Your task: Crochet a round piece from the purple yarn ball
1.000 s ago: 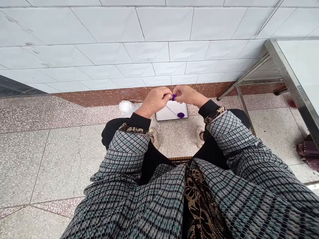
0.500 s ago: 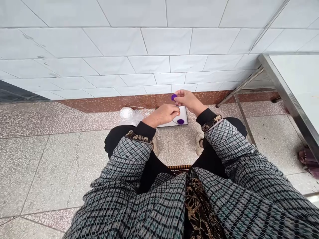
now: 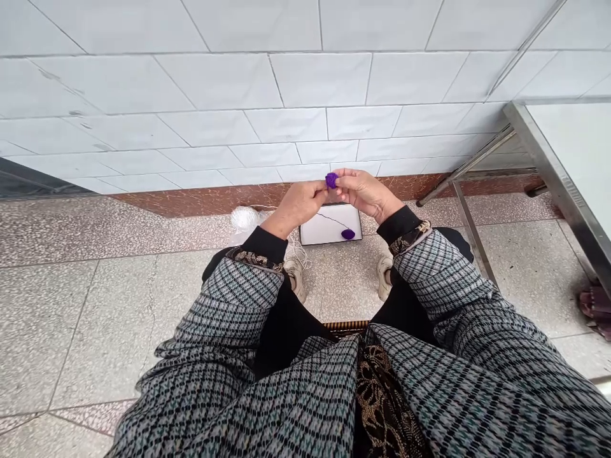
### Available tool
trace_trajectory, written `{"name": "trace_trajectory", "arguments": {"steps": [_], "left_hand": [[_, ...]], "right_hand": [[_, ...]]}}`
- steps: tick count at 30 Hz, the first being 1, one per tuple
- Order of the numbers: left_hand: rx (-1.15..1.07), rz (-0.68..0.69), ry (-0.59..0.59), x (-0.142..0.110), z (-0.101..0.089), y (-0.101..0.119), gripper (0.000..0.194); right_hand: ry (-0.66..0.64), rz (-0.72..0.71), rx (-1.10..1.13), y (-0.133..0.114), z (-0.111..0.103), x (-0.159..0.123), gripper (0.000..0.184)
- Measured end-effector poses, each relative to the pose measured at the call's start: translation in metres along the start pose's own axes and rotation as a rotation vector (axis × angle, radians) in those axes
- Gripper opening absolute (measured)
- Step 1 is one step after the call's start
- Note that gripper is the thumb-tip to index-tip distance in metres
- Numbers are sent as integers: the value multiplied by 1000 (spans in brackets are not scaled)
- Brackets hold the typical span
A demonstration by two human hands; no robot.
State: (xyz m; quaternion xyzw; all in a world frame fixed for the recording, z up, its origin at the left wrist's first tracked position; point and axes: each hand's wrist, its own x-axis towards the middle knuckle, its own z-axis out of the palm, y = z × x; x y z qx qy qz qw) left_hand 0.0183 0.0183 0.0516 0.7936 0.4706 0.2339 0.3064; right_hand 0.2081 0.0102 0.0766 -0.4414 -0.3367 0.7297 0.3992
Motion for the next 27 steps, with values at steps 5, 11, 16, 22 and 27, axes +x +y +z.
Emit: {"name": "trace_trajectory", "arguments": {"steps": [5, 11, 16, 22, 27], "left_hand": [[95, 53, -45, -8, 8, 5, 24], [158, 127, -86, -18, 6, 11, 22], [158, 41, 86, -12, -4, 7, 20], [30, -77, 133, -3, 1, -4, 19], [-27, -32, 47, -4, 16, 0, 21]], "right_hand": [[41, -27, -99, 0, 1, 7, 22], [161, -149, -525, 10, -10, 21, 28], [-2, -64, -688, 13, -8, 11, 30], [-44, -81, -357, 5, -5, -4, 24], [33, -71, -148, 0, -8, -5, 22]]}}
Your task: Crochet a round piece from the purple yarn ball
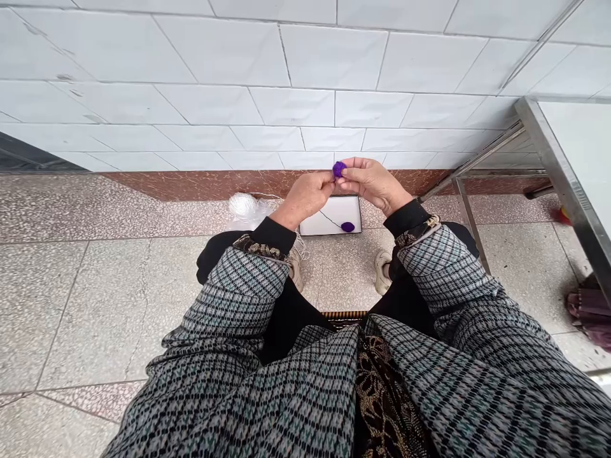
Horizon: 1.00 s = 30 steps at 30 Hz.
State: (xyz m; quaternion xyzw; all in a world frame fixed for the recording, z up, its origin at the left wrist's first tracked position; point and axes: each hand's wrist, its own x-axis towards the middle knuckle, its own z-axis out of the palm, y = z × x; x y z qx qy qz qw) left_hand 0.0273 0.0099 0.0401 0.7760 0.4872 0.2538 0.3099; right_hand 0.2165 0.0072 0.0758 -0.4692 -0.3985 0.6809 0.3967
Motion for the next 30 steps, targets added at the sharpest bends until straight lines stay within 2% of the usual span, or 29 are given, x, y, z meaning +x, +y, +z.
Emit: {"name": "trace_trajectory", "arguments": {"steps": [3, 6, 8, 11, 13, 16, 19, 22, 24, 27, 28, 30], "left_hand": [[15, 101, -124, -4, 5, 3, 22], [95, 235, -197, -8, 4, 4, 23], [165, 263, -132, -9, 0, 4, 24], [225, 211, -8, -9, -9, 3, 24], [220, 158, 31, -7, -14, 1, 22], [134, 75, 70, -4, -14, -2, 18], [9, 1, 59, -2, -8, -2, 20], [-57, 2, -25, -3, 2, 0, 22], [-56, 47, -137, -4, 6, 2, 22], [-25, 160, -308, -7, 5, 4, 23], [-13, 199, -329, -8, 2, 4, 23], [11, 250, -295, -10, -5, 4, 24]], "right_hand": [[65, -10, -29, -1, -1, 2, 23], [163, -20, -245, 2, -1, 7, 28], [183, -44, -442, 6, -1, 9, 32], [53, -33, -643, 10, -1, 9, 37], [-53, 4, -626, 10, -1, 6, 36], [-126, 15, -412, 6, 0, 0, 31], [-111, 12, -170, 2, -2, -2, 22], [-37, -6, -28, 2, -7, 3, 22], [18, -34, -21, 4, -11, 8, 26], [92, -86, -133, 9, -14, 15, 30], [117, -98, -189, 10, -14, 17, 31], [162, -104, -302, 11, -12, 17, 33]]}}
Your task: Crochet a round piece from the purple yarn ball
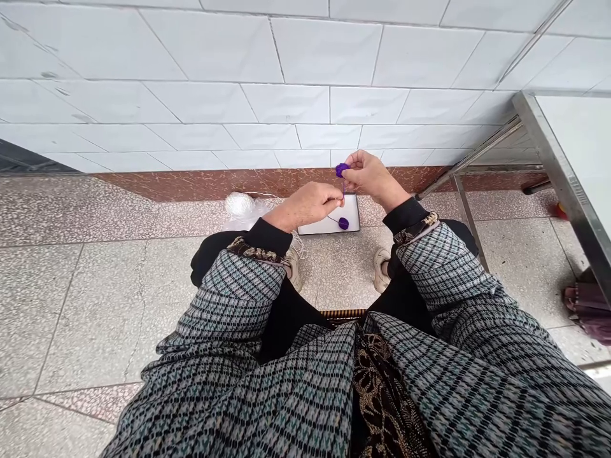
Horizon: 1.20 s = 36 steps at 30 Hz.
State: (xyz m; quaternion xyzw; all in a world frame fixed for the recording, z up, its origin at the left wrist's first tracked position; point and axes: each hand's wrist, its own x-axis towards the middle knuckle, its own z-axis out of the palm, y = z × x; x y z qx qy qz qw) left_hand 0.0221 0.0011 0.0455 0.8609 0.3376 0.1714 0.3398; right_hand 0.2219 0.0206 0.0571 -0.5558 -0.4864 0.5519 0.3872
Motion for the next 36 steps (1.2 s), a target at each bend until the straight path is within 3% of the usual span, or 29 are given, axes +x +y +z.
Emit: {"name": "trace_trajectory", "arguments": {"steps": [3, 7, 13, 16, 20, 25, 28, 31, 36], "left_hand": [[61, -17, 163, -4, -11, 0, 24], [103, -96, 316, -5, -17, -1, 21], [-11, -290, 424, 3, -10, -8, 19], [-100, -346, 390, 8, -2, -9, 18], [-124, -279, 266, 11, 8, -4, 22], [-13, -81, 136, 5, 6, 1, 21], [72, -98, 231, 3, -3, -1, 22], [85, -171, 338, 4, -10, -8, 20], [-27, -308, 389, 10, -6, -12, 17]], "right_hand": [[-40, -2, -157, -3, 5, -5, 37], [-282, 20, -267, -8, 10, -15, 36], [-367, 63, -17, -8, 8, -20, 30], [-294, 98, 175, -8, 5, -18, 23], [-149, 144, 306, -8, 5, -13, 23], [-14, 101, 42, -3, 10, -8, 37], [-148, 106, -99, 1, 11, -9, 38], [-318, 128, 26, 0, 8, -13, 31], [-316, 190, 269, -7, 6, -17, 21]]}}
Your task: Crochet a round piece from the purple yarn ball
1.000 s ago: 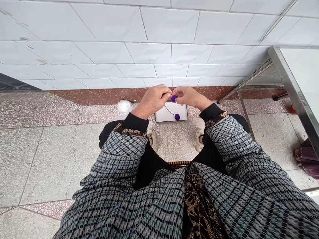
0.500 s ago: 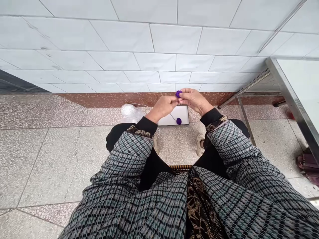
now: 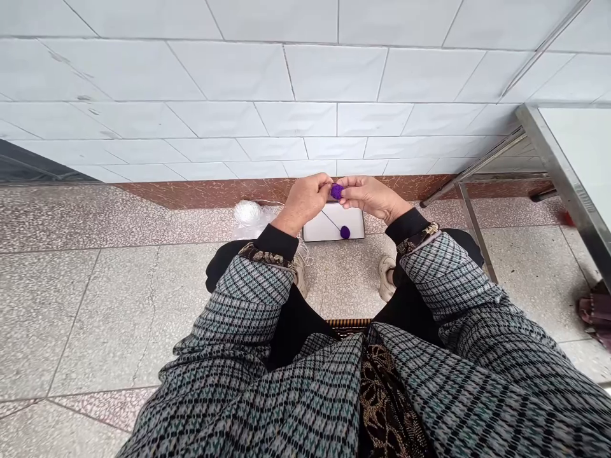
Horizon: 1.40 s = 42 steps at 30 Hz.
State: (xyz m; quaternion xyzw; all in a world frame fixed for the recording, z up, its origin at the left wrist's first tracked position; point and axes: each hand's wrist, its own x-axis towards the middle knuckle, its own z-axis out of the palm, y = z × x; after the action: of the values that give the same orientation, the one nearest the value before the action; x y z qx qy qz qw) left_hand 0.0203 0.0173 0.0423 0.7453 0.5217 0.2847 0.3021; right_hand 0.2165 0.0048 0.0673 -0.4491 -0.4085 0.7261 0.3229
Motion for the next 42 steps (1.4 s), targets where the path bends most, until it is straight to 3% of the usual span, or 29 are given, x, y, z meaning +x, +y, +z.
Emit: {"name": "trace_trajectory", "arguments": {"steps": [5, 10, 12, 15, 18, 22, 25, 27, 29, 32, 34, 36, 39, 42], "left_hand": [[-5, -22, -71, -5, 9, 9, 21], [-8, 128, -338, -13, 11, 16, 22], [-11, 178, -304, -14, 6, 16, 21], [8, 173, -101, -10, -6, 13, 21], [25, 112, -18, -5, -12, 7, 19], [-22, 45, -70, -6, -5, 5, 20], [-30, 107, -205, -11, 3, 10, 20], [-15, 196, -313, -14, 5, 13, 20], [9, 256, -322, -14, 3, 14, 21], [40, 198, -169, -10, -3, 8, 21], [56, 118, -89, -7, -4, 2, 20], [58, 76, -79, -6, -1, -1, 20], [38, 137, -218, -9, 8, 2, 21], [29, 280, -385, -13, 12, 8, 21]], "right_hand": [[156, -58, 112, -2, 1, 3, 23], [312, -158, -21, 2, -8, 15, 30], [290, -147, -163, 4, -11, 15, 32], [63, -48, -335, 4, -11, 9, 31], [-94, -30, -253, -2, -6, -2, 27], [0, -109, -3, -9, -5, -5, 19], [132, -145, 93, -8, -9, 1, 21], [209, -145, 48, -4, -11, 6, 24], [246, -114, -109, 1, -12, 8, 30], [91, -35, -343, 4, -11, 4, 34], [-60, -19, -292, 2, -11, -1, 29], [-92, -52, -120, -2, -11, -4, 23], [29, -130, 96, -5, -12, -2, 20], [200, -131, 73, -1, -13, 6, 23]]}}
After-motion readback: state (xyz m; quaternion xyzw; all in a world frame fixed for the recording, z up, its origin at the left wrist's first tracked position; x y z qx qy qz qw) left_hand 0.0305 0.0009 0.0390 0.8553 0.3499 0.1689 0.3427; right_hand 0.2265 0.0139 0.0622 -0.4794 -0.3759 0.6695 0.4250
